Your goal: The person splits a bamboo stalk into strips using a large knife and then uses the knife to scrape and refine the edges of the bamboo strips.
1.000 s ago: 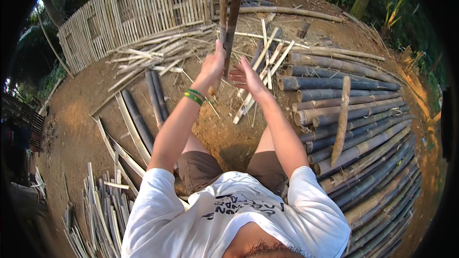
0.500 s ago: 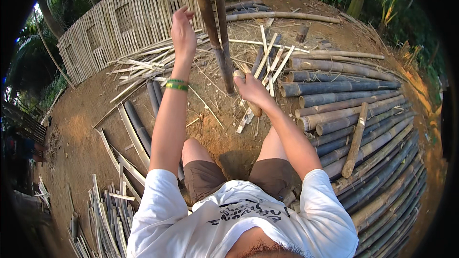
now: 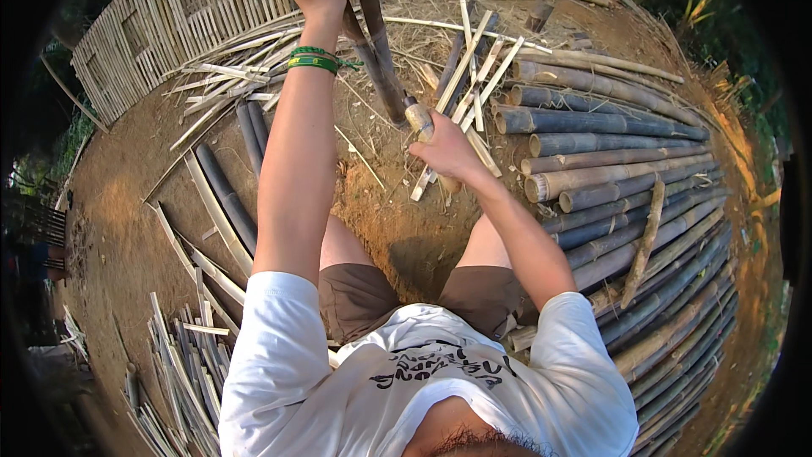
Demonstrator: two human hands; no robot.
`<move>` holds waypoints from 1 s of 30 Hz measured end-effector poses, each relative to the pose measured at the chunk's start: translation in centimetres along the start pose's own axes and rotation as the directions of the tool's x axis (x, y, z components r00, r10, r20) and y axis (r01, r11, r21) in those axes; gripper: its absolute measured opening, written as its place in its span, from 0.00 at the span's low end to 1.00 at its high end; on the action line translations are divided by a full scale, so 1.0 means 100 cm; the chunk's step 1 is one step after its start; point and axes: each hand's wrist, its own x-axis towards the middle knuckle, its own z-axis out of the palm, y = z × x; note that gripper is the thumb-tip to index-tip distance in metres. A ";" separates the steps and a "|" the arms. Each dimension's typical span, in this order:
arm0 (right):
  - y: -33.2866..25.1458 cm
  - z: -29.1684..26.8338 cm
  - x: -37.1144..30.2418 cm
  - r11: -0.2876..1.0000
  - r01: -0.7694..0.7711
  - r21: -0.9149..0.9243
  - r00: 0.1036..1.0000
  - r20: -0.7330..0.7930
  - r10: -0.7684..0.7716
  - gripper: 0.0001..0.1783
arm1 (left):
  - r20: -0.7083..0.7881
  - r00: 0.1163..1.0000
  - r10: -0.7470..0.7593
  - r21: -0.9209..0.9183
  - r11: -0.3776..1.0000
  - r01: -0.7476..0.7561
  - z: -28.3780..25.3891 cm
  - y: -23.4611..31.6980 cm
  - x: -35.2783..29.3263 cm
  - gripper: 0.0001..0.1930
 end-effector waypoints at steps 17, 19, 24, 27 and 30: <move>0.077 0.101 0.044 0.968 -0.230 -0.097 0.968 -0.124 0.217 0.30 | -0.201 0.972 0.123 0.201 0.976 -0.082 0.010 0.027 -0.034 0.42; 0.132 0.106 0.061 0.938 -0.326 -0.119 0.942 -0.127 0.311 0.30 | -0.156 0.980 0.123 0.141 0.985 -0.101 0.031 0.031 -0.048 0.43; 0.076 0.054 0.031 0.936 -0.230 -0.267 0.932 0.215 0.290 0.28 | -0.185 0.958 0.217 0.142 0.971 -0.193 -0.021 0.091 -0.015 0.42; 0.038 0.039 -0.017 0.936 -0.096 -0.337 0.905 0.362 0.223 0.31 | -0.133 0.946 0.296 0.240 0.936 -0.259 -0.046 0.126 0.010 0.42; 0.057 0.058 -0.041 0.925 -0.121 -0.360 0.897 0.360 0.257 0.35 | -0.073 0.964 0.257 0.351 0.911 -0.216 -0.051 0.098 0.005 0.43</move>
